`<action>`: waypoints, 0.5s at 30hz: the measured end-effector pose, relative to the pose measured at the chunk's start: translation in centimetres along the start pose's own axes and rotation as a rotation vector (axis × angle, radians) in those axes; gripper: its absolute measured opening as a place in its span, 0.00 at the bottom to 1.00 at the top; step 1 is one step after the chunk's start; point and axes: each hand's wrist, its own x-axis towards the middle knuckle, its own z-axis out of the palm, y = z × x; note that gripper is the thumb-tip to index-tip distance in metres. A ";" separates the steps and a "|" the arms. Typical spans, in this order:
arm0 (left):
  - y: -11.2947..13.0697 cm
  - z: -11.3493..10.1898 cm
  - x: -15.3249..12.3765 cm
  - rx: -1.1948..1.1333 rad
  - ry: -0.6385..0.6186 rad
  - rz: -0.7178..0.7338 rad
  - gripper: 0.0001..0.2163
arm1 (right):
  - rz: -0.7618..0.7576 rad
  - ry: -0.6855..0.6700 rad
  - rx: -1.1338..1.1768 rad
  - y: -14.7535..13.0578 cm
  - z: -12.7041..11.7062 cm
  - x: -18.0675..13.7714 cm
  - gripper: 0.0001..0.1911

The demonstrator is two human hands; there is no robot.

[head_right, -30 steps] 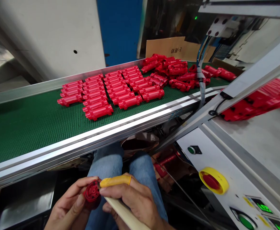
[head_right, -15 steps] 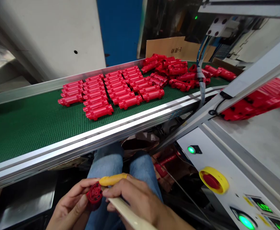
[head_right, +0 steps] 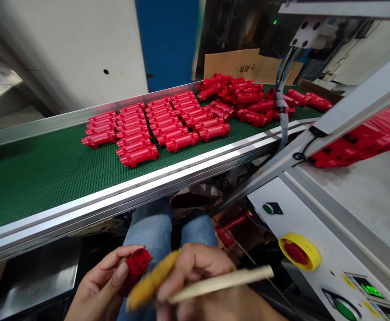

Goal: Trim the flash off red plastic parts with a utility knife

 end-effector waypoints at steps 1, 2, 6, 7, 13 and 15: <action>0.0 -0.1 0.1 0.004 0.002 0.003 0.21 | 0.055 -0.027 0.100 -0.5 -0.1 -0.1 0.25; 0.0 -0.1 0.2 -0.001 -0.002 0.001 0.21 | 0.068 -0.055 0.140 -0.8 -0.3 0.0 0.30; 0.1 -0.2 0.4 -0.121 -0.068 -0.078 0.21 | -0.072 0.065 -0.279 -0.7 -0.8 1.0 0.14; 0.2 -0.1 0.4 -0.153 -0.099 -0.110 0.22 | -0.122 0.100 -0.421 -0.4 -0.7 1.3 0.09; -0.2 -0.6 0.3 -0.200 -0.214 -0.270 0.25 | -0.301 -0.016 -0.512 1.1 0.5 2.5 0.12; -0.5 -0.8 0.4 -0.206 -0.237 -0.285 0.26 | -0.322 -0.039 -0.473 1.2 0.8 2.6 0.11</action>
